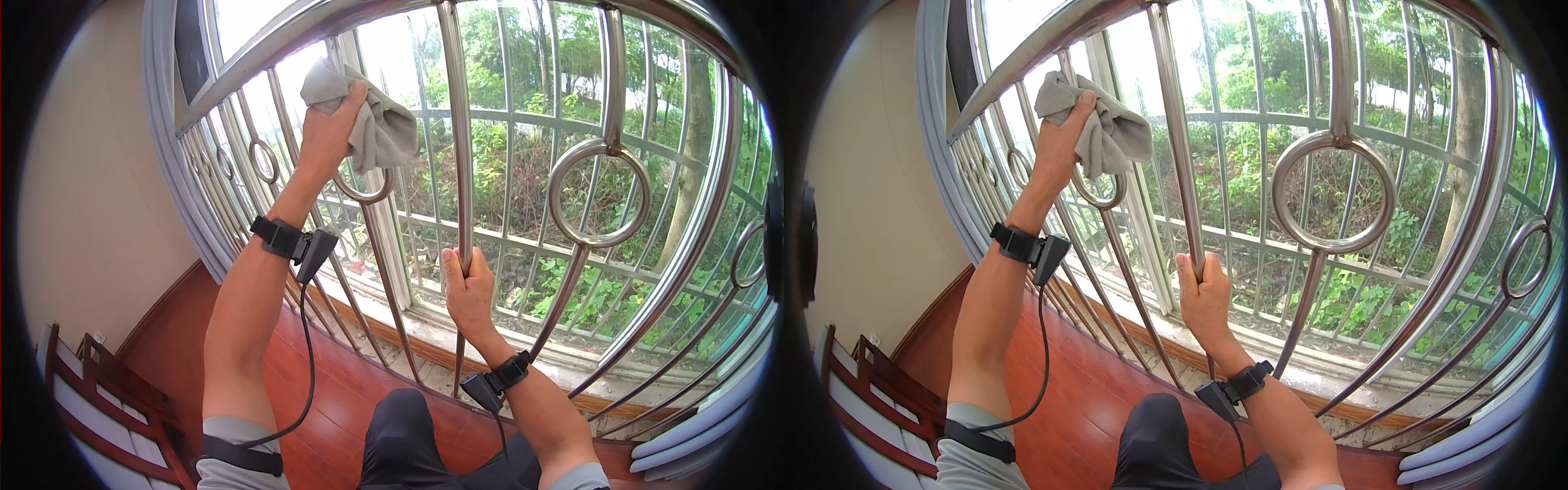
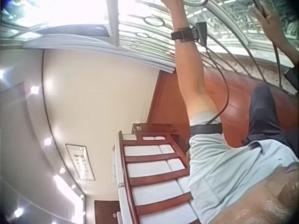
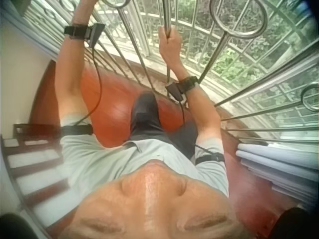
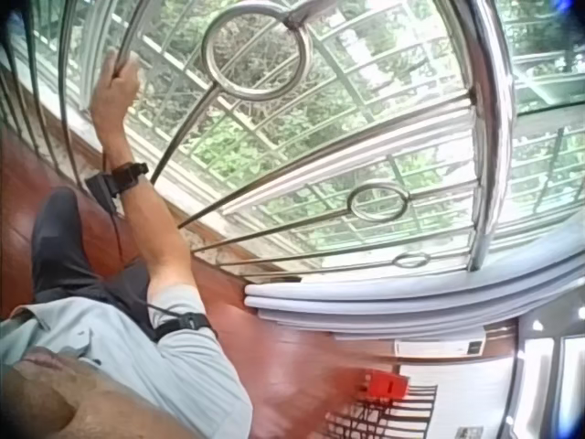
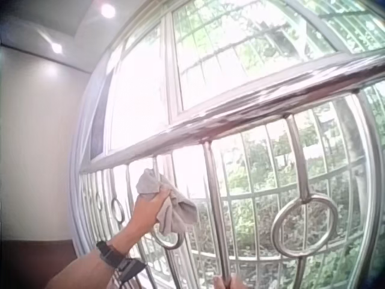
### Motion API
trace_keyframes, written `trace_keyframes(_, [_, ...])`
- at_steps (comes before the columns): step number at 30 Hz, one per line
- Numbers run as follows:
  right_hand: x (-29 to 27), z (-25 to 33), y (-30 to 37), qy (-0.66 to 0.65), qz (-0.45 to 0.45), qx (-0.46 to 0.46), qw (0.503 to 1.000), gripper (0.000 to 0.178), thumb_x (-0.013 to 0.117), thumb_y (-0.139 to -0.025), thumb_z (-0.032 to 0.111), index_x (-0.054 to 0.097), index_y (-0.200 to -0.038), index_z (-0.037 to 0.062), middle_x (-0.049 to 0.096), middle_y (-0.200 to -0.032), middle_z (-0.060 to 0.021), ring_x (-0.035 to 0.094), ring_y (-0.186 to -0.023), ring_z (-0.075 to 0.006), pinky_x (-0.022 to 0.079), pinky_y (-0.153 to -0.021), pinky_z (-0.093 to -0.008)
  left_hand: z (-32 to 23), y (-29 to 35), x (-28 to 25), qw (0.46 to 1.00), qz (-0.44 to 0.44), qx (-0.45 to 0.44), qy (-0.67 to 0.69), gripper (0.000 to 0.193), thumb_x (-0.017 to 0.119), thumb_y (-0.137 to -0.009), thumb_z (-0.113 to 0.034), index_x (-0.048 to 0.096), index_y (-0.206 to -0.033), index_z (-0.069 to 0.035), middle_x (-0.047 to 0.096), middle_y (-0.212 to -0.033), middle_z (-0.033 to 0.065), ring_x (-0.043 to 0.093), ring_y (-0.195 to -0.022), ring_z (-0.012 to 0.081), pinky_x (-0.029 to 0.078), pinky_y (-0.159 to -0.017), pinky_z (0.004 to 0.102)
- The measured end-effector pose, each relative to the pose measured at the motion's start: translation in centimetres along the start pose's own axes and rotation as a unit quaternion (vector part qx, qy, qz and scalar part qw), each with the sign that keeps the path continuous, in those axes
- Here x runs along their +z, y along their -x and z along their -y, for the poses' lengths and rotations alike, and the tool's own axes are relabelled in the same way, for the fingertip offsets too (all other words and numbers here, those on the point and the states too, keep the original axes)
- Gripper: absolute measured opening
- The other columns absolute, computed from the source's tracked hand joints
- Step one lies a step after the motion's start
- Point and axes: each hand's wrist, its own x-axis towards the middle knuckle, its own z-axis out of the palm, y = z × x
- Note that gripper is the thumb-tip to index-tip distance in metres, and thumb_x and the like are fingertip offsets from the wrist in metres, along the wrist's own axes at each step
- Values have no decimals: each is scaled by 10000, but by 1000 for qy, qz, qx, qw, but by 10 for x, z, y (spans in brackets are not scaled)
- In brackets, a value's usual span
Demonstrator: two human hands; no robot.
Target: The recorder is seen wiping a wall panel, then moves to wipe a metal security railing on a window.
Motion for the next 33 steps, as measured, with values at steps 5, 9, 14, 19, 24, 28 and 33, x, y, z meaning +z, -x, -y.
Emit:
trace_keyframes(5, [-1, 5, -1, -19, -17, -17, 1000, 335, 629, -983, 239, 468, -774, 34, 412, -551, -64, 389, -487, -148, 316, -458, -355, -4, 10, -5, 997, 60, -20, 38, 325, 668, -955, -345, 623, -1059, -40, 623, -941, 4, 574, -834, 77, 483, -762, 244])
trace_keyframes(9, [1, 4, -1, -8, -14, -24, 1000, 331, 622, -987, 236, 467, -773, 38, 423, -560, -52, 398, -499, -134, 319, -463, -349, -4, 13, -18, 991, 68, -16, 117, 283, 662, -961, -323, 631, -1053, -57, 627, -935, -2, 577, -841, 69, 481, -759, 240])
trace_keyframes(14, [-2, 5, 0, -26, -1, 14, 1000, 295, 620, -996, 269, 520, -834, 43, 402, -627, 20, 366, -577, -68, 317, -509, -284, 28, 25, -48, 998, -35, -56, -15, 375, 697, -918, -364, 668, -1040, -10, 677, -929, 42, 631, -828, 119, 509, -723, 274])
trace_keyframes(19, [4, -1, -1, -1, -15, -20, 1000, 317, 624, -986, 240, 487, -786, 36, 405, -564, -47, 381, -504, -138, 305, -473, -347, 30, 40, -78, 962, -26, -218, -165, 409, 707, -906, -369, 678, -1062, 7, 687, -971, 69, 642, -854, 142, 519, -732, 299])
trace_keyframes(24, [-1, 7, -3, -3, -25, 1, 1000, 291, 628, -986, 255, 539, -827, 29, 450, -610, -32, 407, -545, -109, 334, -498, -324, 34, 13, -68, 988, 76, -132, 26, 377, 655, -960, -360, 607, -1167, -49, 667, -1057, 46, 656, -927, 149, 549, -792, 301])
trace_keyframes(28, [3, 6, -2, -23, -19, 30, 999, 280, 629, -989, 264, 561, -850, 31, 466, -635, -1, 411, -575, -78, 348, -515, -295, 36, 13, -43, 994, 81, -58, -52, 494, 687, -923, -411, 623, -1204, -10, 666, -1101, 61, 642, -964, 160, 526, -835, 318])
trace_keyframes(33, [3, -4, -6, -19, -6, 40, 999, 268, 631, -988, 265, 570, -866, 35, 467, -653, 4, 405, -593, -64, 336, -530, -271, 42, 15, -45, 993, 94, -55, -55, 557, 647, -945, -461, 572, -1327, -63, 667, -1151, 67, 624, -1026, 166, 503, -935, 318])
